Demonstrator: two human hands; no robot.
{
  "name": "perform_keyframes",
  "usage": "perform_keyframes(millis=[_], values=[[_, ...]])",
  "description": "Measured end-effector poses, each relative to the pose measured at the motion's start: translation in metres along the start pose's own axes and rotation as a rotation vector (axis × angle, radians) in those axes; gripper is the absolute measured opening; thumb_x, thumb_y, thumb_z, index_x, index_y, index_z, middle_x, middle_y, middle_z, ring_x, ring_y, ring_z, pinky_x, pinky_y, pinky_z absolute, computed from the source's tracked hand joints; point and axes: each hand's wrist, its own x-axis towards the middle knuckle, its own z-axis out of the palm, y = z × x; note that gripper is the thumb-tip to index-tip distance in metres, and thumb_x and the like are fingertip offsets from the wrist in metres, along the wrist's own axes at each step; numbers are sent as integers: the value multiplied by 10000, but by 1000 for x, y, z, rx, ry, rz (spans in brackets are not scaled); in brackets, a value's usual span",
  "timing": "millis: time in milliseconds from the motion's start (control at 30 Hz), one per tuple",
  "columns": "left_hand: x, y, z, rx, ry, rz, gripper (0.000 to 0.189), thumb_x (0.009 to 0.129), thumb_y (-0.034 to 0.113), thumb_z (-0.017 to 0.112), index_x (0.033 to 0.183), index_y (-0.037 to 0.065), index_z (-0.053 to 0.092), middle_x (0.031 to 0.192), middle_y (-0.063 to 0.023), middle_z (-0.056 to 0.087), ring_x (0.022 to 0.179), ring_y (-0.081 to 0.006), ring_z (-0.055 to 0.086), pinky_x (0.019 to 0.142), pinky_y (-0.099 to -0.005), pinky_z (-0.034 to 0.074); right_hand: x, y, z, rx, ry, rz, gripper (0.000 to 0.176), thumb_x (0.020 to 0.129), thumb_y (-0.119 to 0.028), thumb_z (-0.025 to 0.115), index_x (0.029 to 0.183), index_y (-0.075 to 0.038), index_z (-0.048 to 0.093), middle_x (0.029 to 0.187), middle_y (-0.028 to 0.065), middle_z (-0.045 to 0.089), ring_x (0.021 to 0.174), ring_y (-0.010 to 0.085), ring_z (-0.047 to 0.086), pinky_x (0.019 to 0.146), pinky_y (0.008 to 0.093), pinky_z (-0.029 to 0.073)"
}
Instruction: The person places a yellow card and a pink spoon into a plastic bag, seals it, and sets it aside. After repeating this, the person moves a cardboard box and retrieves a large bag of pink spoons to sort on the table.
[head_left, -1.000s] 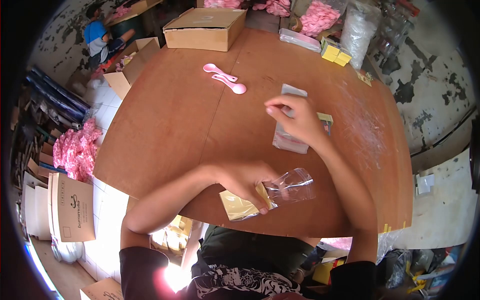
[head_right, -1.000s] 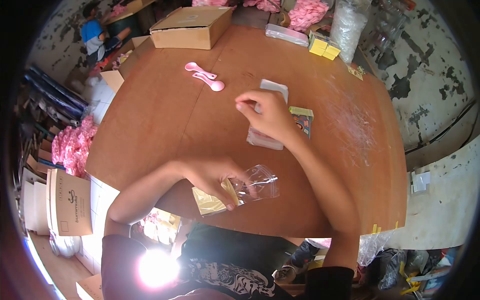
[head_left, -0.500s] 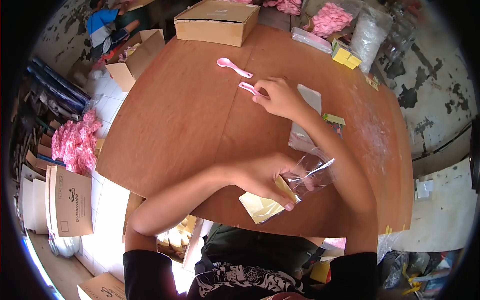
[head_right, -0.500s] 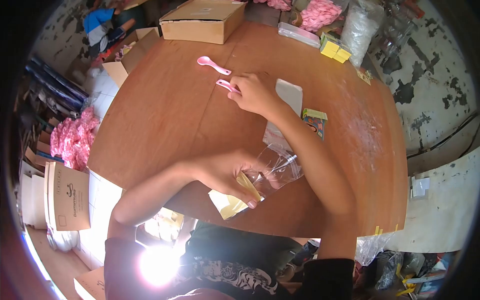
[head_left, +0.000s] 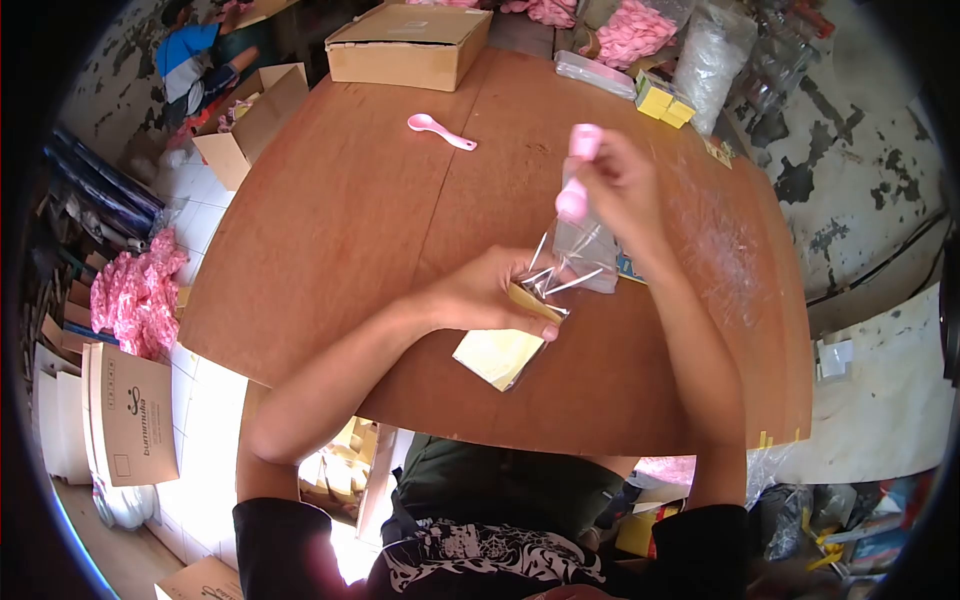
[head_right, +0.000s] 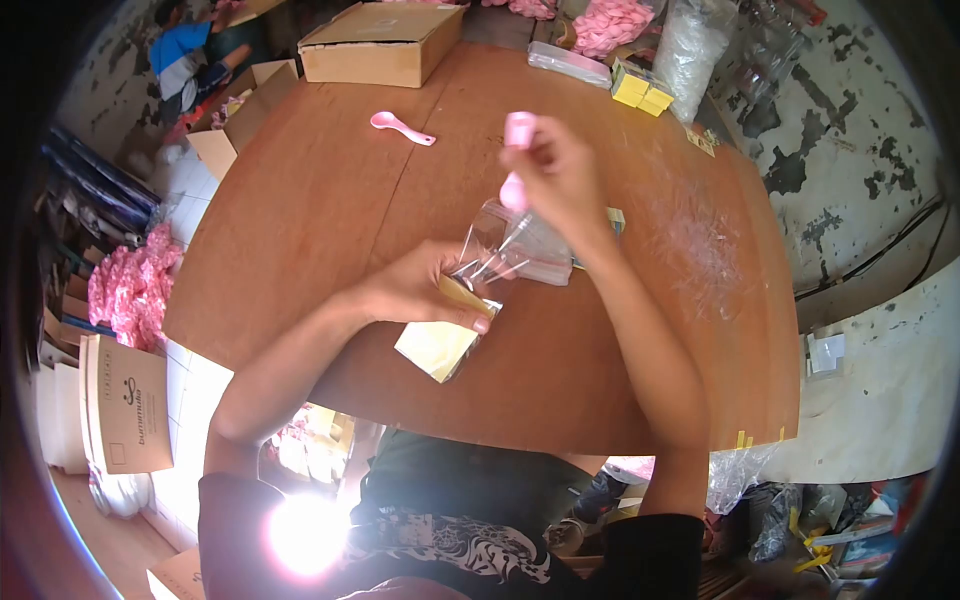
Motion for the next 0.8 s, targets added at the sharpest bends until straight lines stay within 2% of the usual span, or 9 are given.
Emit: perform_keyframes(millis=[67,167,233,333,467,567,633,667,800], values=[[3,-4,1,-8,55,-28,509,736,87,801,1186,10,575,1032,-57,653,936,-113,612,824,-275,496,-13,-29,-32,149,276,-46,333,836,-16,668,1135,-22,522,916,86,654,779,147,636,683,272,532],[8,-9,3,42,105,-68,513,737,77,793,1193,11,568,1019,-72,658,953,-134,631,825,-284,498,-33,-56,-56,384,394,-34,441,829,25,667,1205,-18,440,940,103,651,817,147,639,705,272,542],[8,-6,7,102,89,-141,525,734,67,791,1205,15,565,1013,-71,661,950,-133,628,839,-287,497,-47,-61,-56,387,339,-16,439,830,25,668,1201,-19,439,941,96,652,831,138,638,709,271,536],[8,-8,13,46,71,-73,547,734,91,813,1215,34,558,978,-27,642,883,-105,611,794,-273,499,-56,-54,-49,347,237,6,437,824,22,679,1188,-21,441,941,83,657,846,124,636,716,264,521],[9,-6,16,25,83,-76,578,726,78,819,1230,17,542,1005,-31,636,908,-107,602,801,-276,500,-66,-36,-30,288,106,65,439,804,4,706,1162,-27,455,921,65,669,843,104,636,723,247,498],[10,-14,16,-42,76,84,479,839,177,740,1237,8,533,1021,-30,631,940,-102,590,805,-278,500,-73,-31,-22,204,30,31,435,794,-6,718,1149,-35,467,902,56,674,852,94,631,735,245,493],[10,-16,17,-264,122,19,371,961,297,576,1206,19,562,1008,-27,622,940,-87,561,828,-267,474,-77,-33,-18,192,37,43,407,798,-26,720,1130,-47,484,893,40,674,862,93,629,734,263,489],[11,-17,16,-149,143,10,411,1020,356,421,1174,9,577,978,-28,625,912,-85,563,812,-263,474,-79,-30,-17,132,32,26,402,795,-37,724,1127,-50,499,889,31,672,860,95,627,725,274,489],[10,-21,21,-242,163,21,402,1032,345,387,1147,22,595,929,-28,637,865,-89,576,785,-266,480,-84,-28,-11,-14,85,-22,289,782,-68,735,1033,-51,592,870,31,663,831,120,628,701,299,483]])
